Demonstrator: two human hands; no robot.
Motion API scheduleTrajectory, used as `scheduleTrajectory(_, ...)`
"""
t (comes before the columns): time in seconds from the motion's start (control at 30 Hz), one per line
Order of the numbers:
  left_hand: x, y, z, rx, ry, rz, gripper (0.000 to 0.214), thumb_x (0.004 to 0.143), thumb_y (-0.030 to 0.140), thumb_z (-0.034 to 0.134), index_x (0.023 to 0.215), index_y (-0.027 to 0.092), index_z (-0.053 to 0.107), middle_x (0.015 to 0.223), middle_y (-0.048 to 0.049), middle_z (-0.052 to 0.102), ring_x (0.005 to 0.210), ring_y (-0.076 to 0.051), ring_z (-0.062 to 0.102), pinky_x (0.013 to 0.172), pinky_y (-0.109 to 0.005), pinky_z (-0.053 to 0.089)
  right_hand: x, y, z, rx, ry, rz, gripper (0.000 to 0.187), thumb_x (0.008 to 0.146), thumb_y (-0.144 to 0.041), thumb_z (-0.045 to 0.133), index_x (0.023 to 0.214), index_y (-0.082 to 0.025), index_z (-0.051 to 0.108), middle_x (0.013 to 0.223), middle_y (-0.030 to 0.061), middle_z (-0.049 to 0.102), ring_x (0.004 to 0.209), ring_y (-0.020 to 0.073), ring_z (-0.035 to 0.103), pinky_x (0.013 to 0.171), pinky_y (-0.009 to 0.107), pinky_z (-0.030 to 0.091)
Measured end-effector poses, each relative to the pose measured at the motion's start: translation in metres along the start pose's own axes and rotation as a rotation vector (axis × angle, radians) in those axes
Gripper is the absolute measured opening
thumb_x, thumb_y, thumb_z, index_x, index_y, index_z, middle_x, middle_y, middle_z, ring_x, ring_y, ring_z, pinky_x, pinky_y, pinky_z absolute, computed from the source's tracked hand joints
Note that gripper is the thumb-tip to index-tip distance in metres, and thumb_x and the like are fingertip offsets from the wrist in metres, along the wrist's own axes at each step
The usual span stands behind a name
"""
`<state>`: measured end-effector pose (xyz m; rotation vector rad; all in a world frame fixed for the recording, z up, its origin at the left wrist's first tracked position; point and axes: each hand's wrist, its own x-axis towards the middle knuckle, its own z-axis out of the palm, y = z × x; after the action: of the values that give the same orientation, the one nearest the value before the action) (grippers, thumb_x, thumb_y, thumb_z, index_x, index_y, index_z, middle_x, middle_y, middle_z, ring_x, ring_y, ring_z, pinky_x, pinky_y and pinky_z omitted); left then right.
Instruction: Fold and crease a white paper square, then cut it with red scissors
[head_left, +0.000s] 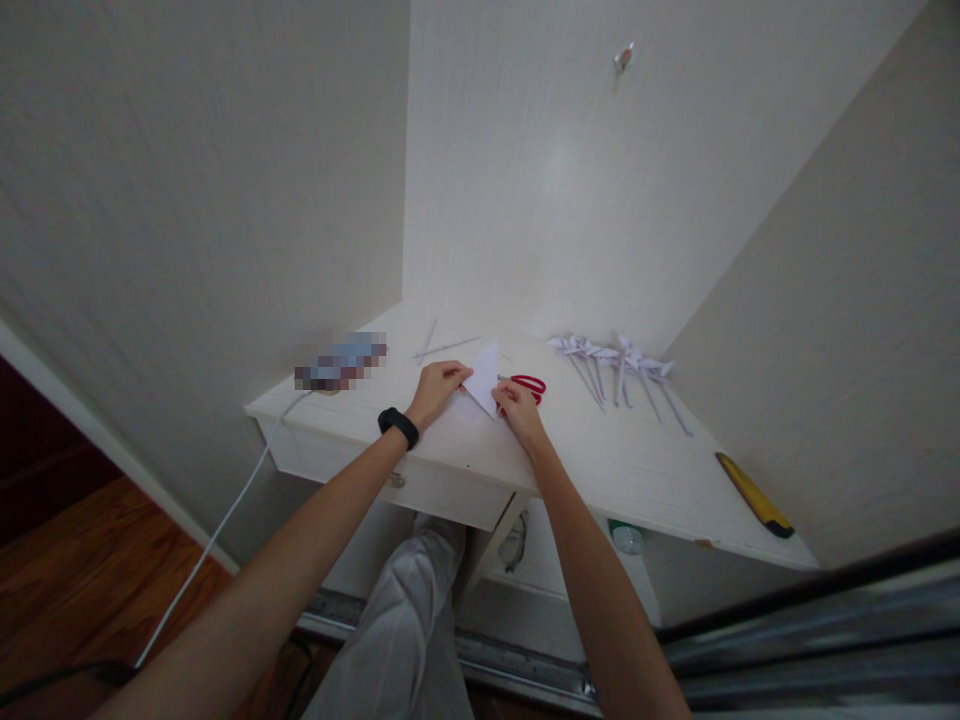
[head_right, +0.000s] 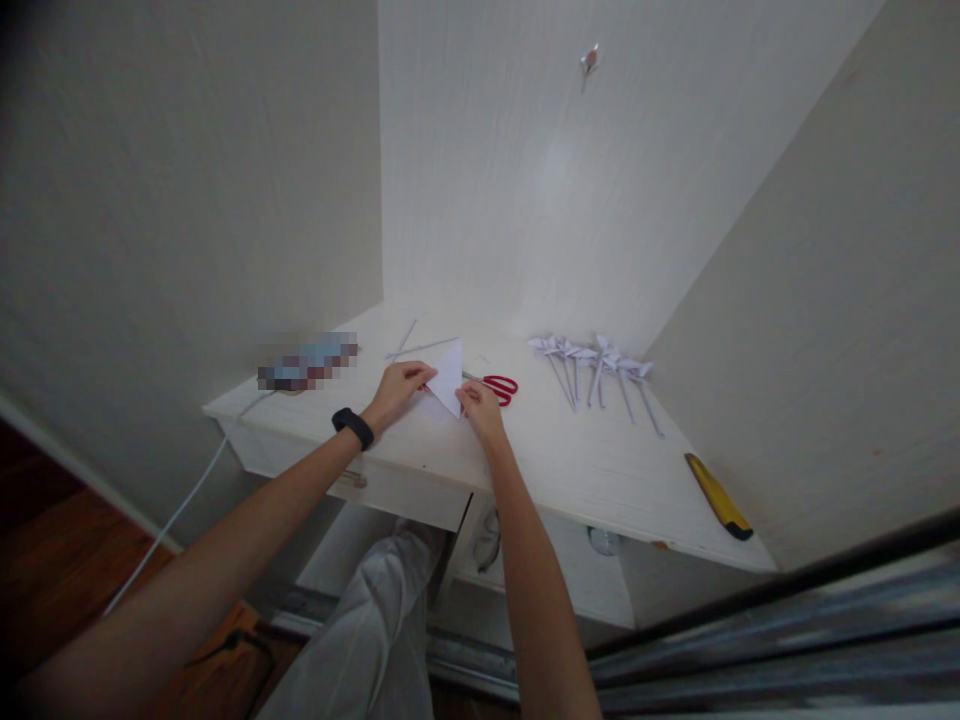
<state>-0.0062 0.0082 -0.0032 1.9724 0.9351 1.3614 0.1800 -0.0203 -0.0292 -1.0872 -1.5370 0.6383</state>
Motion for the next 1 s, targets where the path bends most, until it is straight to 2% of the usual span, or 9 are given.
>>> scheduleTrajectory(0.23, -0.0015, 0.0043, 0.0016, 0.015, -0.056, -0.025, 0.026, 0.092, 0.032, 0.060, 0.110, 0.014, 0.062, 0.106, -0.0071, 0.066, 0.087, -0.019, 0.066, 0.076, -0.038, 0.057, -0.0007, -0.0010, -0.0032, -0.022, 0.092, -0.032, 0.023, 0.094, -0.033, 0.060, 0.107, -0.014, 0.063, 0.103, 0.0051, 0.066, 0.086, 0.0186, 0.067, 0.074, 0.036, 0.057)
scheduleTrajectory(0.43, 0.0003, 0.0023, -0.0020, -0.002, 0.022, -0.056, 0.028, 0.093, 0.032, 0.060, 0.113, 0.014, 0.061, 0.110, -0.0081, 0.065, 0.092, -0.020, 0.065, 0.079, -0.040, 0.056, -0.0003, 0.0014, 0.0013, 0.008, 0.038, 0.028, 0.023, 0.095, -0.030, 0.059, 0.110, -0.014, 0.062, 0.102, 0.0055, 0.066, 0.081, 0.0162, 0.066, 0.069, 0.033, 0.058)
scheduleTrajectory(0.7, 0.0009, 0.0019, -0.0045, -0.082, 0.092, -0.072, 0.027, 0.092, 0.032, 0.060, 0.113, 0.014, 0.061, 0.111, -0.0080, 0.065, 0.093, -0.021, 0.065, 0.079, -0.040, 0.056, 0.0015, 0.0031, 0.0013, 0.029, 0.044, 0.065, 0.022, 0.095, -0.031, 0.059, 0.110, -0.014, 0.062, 0.100, 0.0049, 0.066, 0.079, 0.0156, 0.066, 0.068, 0.032, 0.057)
scheduleTrajectory(1.0, -0.0013, 0.0063, -0.0012, -0.300, 0.087, -0.068, 0.029, 0.093, 0.034, 0.058, 0.114, 0.014, 0.061, 0.110, -0.0082, 0.065, 0.092, -0.020, 0.065, 0.078, -0.039, 0.057, 0.0001, 0.0030, -0.0028, 0.057, 0.078, 0.041, 0.021, 0.095, -0.031, 0.059, 0.107, -0.014, 0.062, 0.097, 0.0042, 0.066, 0.076, 0.0145, 0.065, 0.065, 0.030, 0.057)
